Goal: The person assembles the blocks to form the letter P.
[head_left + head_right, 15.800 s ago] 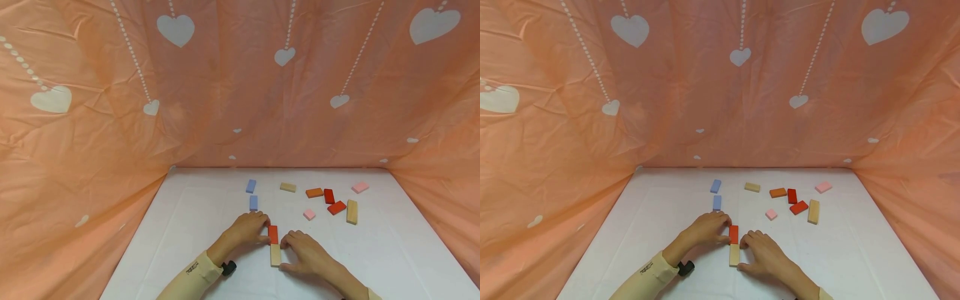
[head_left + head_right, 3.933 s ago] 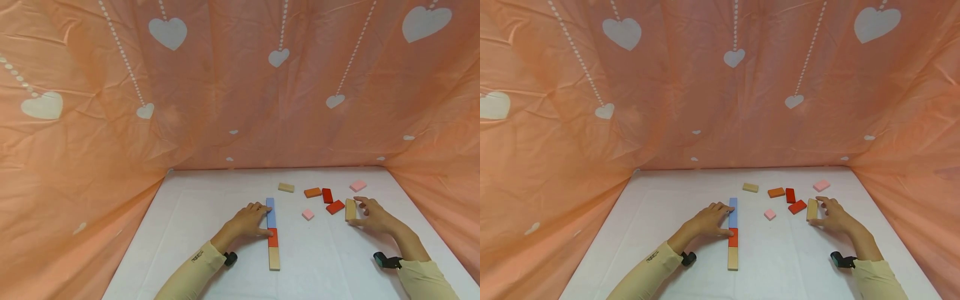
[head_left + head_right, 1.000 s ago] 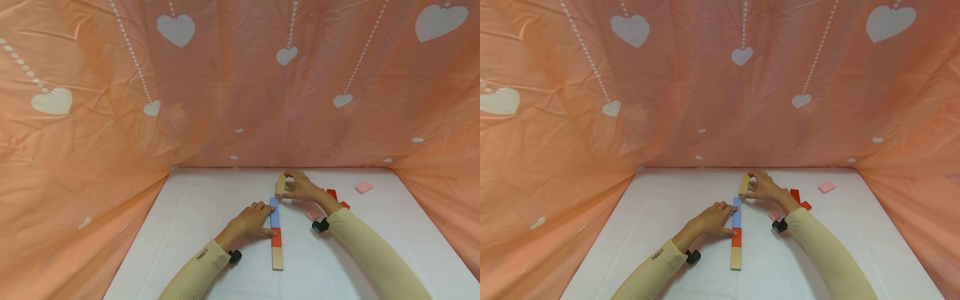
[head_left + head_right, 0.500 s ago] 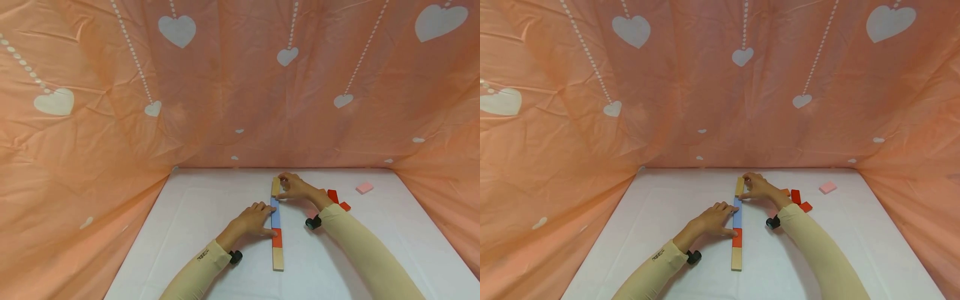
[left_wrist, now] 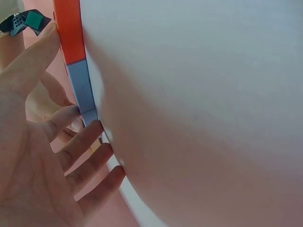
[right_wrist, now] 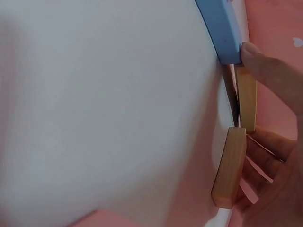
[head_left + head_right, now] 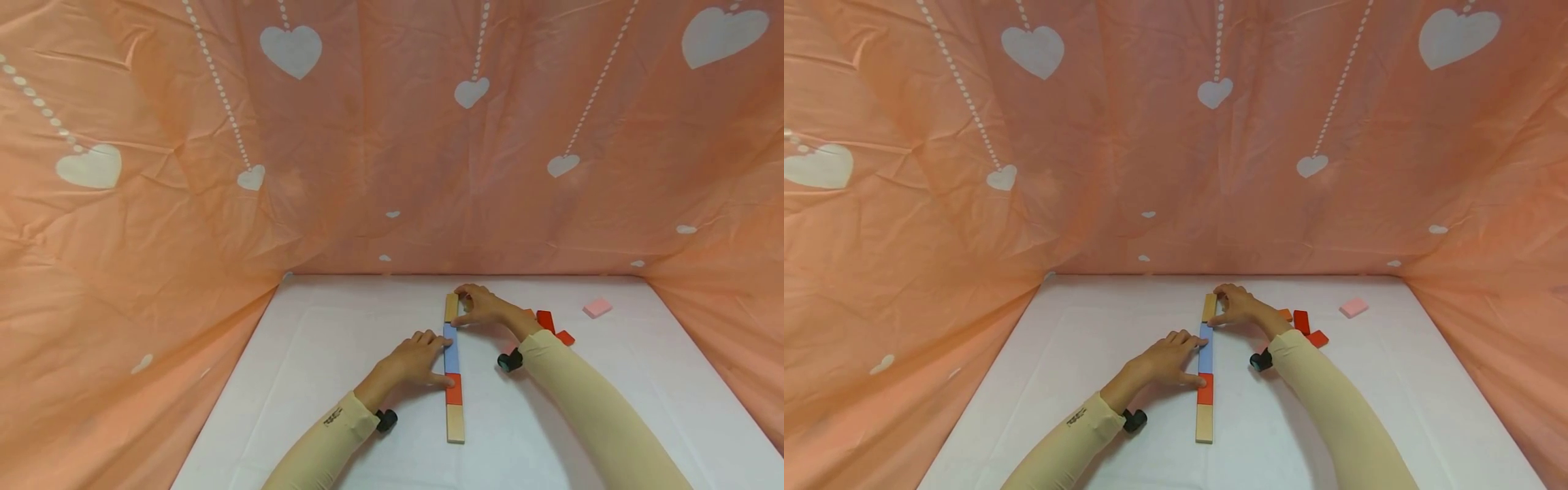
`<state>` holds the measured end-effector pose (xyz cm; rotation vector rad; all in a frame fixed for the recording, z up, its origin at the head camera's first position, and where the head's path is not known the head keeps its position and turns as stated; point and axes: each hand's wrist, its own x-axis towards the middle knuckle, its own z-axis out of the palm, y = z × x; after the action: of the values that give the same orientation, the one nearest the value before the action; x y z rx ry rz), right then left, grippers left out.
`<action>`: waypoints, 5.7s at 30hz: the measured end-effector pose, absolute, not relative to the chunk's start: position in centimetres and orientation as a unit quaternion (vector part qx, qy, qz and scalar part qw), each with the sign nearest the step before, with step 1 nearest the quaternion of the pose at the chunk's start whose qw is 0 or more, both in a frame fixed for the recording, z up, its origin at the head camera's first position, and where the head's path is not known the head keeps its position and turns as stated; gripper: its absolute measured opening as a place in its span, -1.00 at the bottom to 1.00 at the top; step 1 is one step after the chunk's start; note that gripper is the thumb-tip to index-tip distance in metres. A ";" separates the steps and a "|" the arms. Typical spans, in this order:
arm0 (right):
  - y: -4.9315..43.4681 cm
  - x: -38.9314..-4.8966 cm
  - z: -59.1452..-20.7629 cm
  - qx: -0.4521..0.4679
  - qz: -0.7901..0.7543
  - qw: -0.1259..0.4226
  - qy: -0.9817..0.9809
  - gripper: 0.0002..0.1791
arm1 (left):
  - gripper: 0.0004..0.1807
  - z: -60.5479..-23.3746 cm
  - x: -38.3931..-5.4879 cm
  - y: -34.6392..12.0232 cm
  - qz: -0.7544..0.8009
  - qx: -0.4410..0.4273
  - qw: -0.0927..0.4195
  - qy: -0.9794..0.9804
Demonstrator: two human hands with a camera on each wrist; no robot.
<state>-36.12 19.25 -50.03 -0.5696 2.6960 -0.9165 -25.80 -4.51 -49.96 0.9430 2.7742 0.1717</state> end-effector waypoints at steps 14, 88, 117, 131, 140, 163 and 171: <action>19.1 -36.2 -50.2 -0.209 -0.286 0.106 0.929 -0.16 | -0.01 -49.9 -25.7 -4.5 0.056 0.317 0.107 0.941; 22.5 -37.1 -50.9 -0.125 -0.375 0.061 0.917 -0.66 | -0.06 -49.9 -25.4 -4.1 0.053 0.291 0.114 0.949; 22.0 -37.4 -51.1 -0.150 -0.388 0.039 0.909 -0.68 | -0.05 -49.9 -25.4 -4.1 0.049 0.302 0.103 0.946; 24.8 -35.3 -48.9 -0.184 -0.360 0.019 0.914 -0.65 | -0.06 -49.6 -25.4 -4.3 0.056 0.301 0.107 0.946; 27.8 -34.1 -49.0 -0.176 -0.342 0.035 0.922 -0.66 | -0.07 -49.7 -25.3 -4.3 0.055 0.302 0.106 0.946; 31.6 -31.8 -50.1 -0.169 -0.257 0.038 0.951 -0.62 | -0.06 -49.8 -25.3 -4.3 0.058 0.302 0.109 0.945; 31.2 -32.2 -50.3 -0.155 -0.274 0.029 0.949 -0.67 | -0.07 -49.6 -25.1 -4.3 0.065 0.304 0.109 0.944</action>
<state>-32.15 31.23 -50.30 -0.4796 2.9260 -0.8450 -25.14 -4.29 -49.63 0.8951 2.7773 0.1900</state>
